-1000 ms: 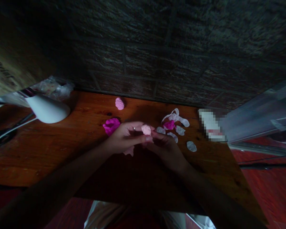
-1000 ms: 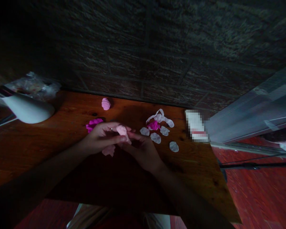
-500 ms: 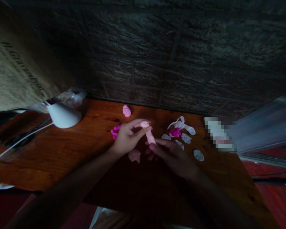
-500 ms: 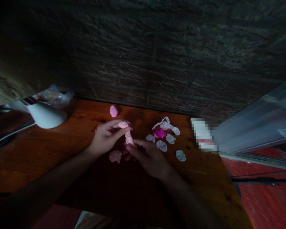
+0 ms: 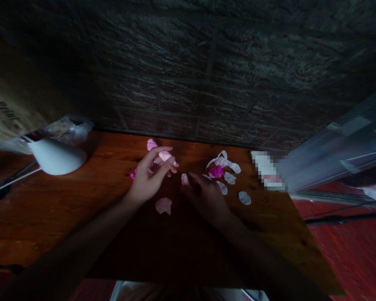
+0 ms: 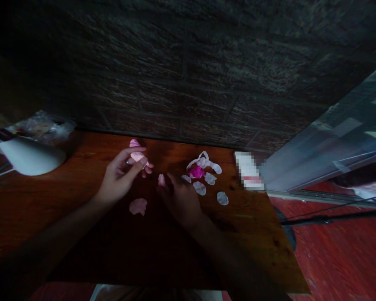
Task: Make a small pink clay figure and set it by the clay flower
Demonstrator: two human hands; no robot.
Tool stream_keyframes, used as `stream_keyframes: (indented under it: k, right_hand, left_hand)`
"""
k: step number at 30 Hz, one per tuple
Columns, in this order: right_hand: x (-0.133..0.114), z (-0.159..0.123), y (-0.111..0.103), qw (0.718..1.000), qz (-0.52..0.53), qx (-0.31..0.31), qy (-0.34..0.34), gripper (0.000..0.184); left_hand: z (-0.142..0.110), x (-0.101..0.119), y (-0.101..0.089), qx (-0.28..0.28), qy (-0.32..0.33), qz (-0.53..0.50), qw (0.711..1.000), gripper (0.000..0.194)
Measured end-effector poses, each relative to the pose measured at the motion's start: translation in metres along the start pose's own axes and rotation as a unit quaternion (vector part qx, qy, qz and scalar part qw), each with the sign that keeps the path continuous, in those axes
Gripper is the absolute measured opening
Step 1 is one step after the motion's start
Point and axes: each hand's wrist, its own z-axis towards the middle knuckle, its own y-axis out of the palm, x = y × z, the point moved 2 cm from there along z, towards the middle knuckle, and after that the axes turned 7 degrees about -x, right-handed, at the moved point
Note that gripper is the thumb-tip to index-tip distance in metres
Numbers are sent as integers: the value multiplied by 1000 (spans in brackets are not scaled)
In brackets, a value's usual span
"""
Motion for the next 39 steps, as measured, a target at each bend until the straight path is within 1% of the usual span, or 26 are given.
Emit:
stream_keyframes:
  k: [1, 3, 4, 6, 7, 8, 10, 11, 12, 13, 15, 16, 17, 18, 19, 20, 23, 25, 26, 29, 31, 32, 34, 35, 37, 39]
  right_hand:
    - [0, 1, 2, 1000, -13, -7, 4, 16]
    - [-2, 2, 2, 1000, -6, 10, 0, 21]
    - [-4, 0, 1, 999, 19, 27, -8, 23]
    - [-7, -3, -3, 990, 128, 51, -15, 27]
    - [-8, -5, -5, 978, 206, 43, -7, 30]
    - [-9, -7, -5, 955, 295, 12, 15, 40]
    - [-11, -11, -4, 892, 443, -70, 59, 57]
    - [-12, -12, -3, 866, 485, -100, 71, 58]
    - [-12, -13, -4, 849, 510, -114, 80, 55]
    - [-12, -14, -5, 839, 525, -116, 87, 51]
    - [-10, -14, -8, 817, 555, -101, 117, 47]
    - [-9, -14, -10, 804, 572, -92, 136, 47]
    - [-8, -13, -12, 791, 587, -83, 154, 47]
    - [-8, -13, -14, 780, 598, -75, 168, 46]
    - [-7, -12, -16, 772, 606, -73, 179, 44]
    - [-7, -12, -17, 763, 614, -75, 187, 43]
    - [-9, -13, -17, 742, 635, -102, 191, 40]
    - [-9, -14, -16, 747, 630, -119, 175, 37]
    - [-9, -15, -16, 760, 617, -124, 162, 36]
    - [-7, -17, -16, 820, 542, -142, 116, 35]
    - [-6, -18, -17, 877, 452, -146, 74, 32]
    - [-6, -20, -17, 908, 392, -138, 49, 29]
    - [-7, -23, -17, 960, 251, -120, -8, 21]
    - [-8, -24, -16, 976, 181, -113, -35, 18]
    - [-9, -27, -13, 988, 60, -117, -76, 15]
    - [-8, -28, -9, 987, -32, -111, -109, 12]
  left_hand:
    - [-2, 0, 1, -5, 0, 8, 1000, 28]
    - [-5, -1, 2, -13, 1, 31, 999, 25]
    - [-7, -1, 3, -15, 8, 48, 999, 25]
    - [-12, -1, 8, -26, 39, 96, 994, 24]
    - [-15, 0, 11, -39, 68, 123, 989, 24]
    - [-17, 2, 14, -64, 102, 153, 981, 24]
    - [-20, 4, 20, -130, 165, 197, 958, 25]
    - [-21, 6, 21, -167, 179, 208, 947, 28]
    - [-20, 7, 20, -198, 179, 212, 940, 32]
    - [-19, 8, 17, -226, 164, 209, 937, 38]
    - [-14, 11, 6, -272, 97, 189, 939, 48]
    - [-12, 13, -1, -297, 55, 175, 937, 48]
    - [-10, 15, -8, -331, -7, 160, 930, 42]
    - [-10, 16, -14, -388, -73, 150, 907, 36]
    - [-10, 18, -19, -426, -122, 140, 885, 34]
    - [-10, 19, -24, -450, -158, 143, 867, 32]
    - [-11, 21, -29, -473, -193, 205, 835, 26]
    - [-11, 20, -28, -476, -184, 249, 823, 25]
    - [-12, 19, -27, -476, -174, 264, 821, 25]
    - [-12, 16, -25, -470, -146, 274, 826, 17]
    - [-11, 17, -24, -466, -140, 225, 844, 10]
    - [-10, 18, -24, -459, -136, 189, 858, 11]
    - [-8, 22, -25, -422, -120, 103, 893, 19]
    - [-7, 24, -25, -395, -115, 58, 910, 25]
    - [-5, 27, -26, -337, -125, -19, 933, 34]
    - [-3, 25, -25, -274, -159, -89, 944, 37]
